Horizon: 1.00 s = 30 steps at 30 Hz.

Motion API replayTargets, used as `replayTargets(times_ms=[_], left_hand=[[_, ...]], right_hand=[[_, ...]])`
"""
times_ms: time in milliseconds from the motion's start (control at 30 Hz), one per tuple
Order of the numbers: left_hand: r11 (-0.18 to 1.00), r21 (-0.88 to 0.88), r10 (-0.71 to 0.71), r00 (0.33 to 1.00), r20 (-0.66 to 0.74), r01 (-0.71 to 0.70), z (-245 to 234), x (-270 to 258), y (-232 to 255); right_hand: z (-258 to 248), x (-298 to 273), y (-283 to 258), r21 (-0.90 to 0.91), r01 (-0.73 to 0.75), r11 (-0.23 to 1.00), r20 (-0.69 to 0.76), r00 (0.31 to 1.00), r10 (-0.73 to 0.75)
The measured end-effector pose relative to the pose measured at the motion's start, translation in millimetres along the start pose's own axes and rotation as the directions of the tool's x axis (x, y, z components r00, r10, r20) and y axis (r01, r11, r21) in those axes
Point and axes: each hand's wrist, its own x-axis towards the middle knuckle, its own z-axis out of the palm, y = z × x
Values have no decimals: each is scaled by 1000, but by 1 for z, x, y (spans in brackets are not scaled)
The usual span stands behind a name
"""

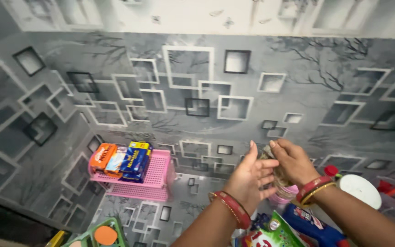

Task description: The person organizes various household items into a pink plastic basket. They place a bar of soap, a box of detergent, a blue box, a bottle of liquid, and a small jar into the basket one by one.

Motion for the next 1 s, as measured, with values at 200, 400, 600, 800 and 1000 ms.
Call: replayTargets(times_ms=[200, 400, 600, 800, 1000], left_hand=[[968, 215, -70, 959, -274, 132, -24, 70, -57], [859, 483, -10, 951, -310, 167, -43, 110, -121], [825, 550, 13, 968, -250, 131, -62, 144, -184], [706, 707, 132, 988, -73, -42, -66, 167, -226], [684, 729, 121, 990, -67, -34, -57, 172, -247]], right_hand=[[-30, -1, 27, -98, 28, 995, 195, 981, -9], [-59, -14, 65, -220, -352, 910, 219, 891, 398], [-101, 4, 171, -776, 11, 631, 237, 932, 276], [-120, 2, 173, -829, -78, 553, 197, 886, 420], [-146, -19, 199, -956, 255, 145, 293, 843, 452]])
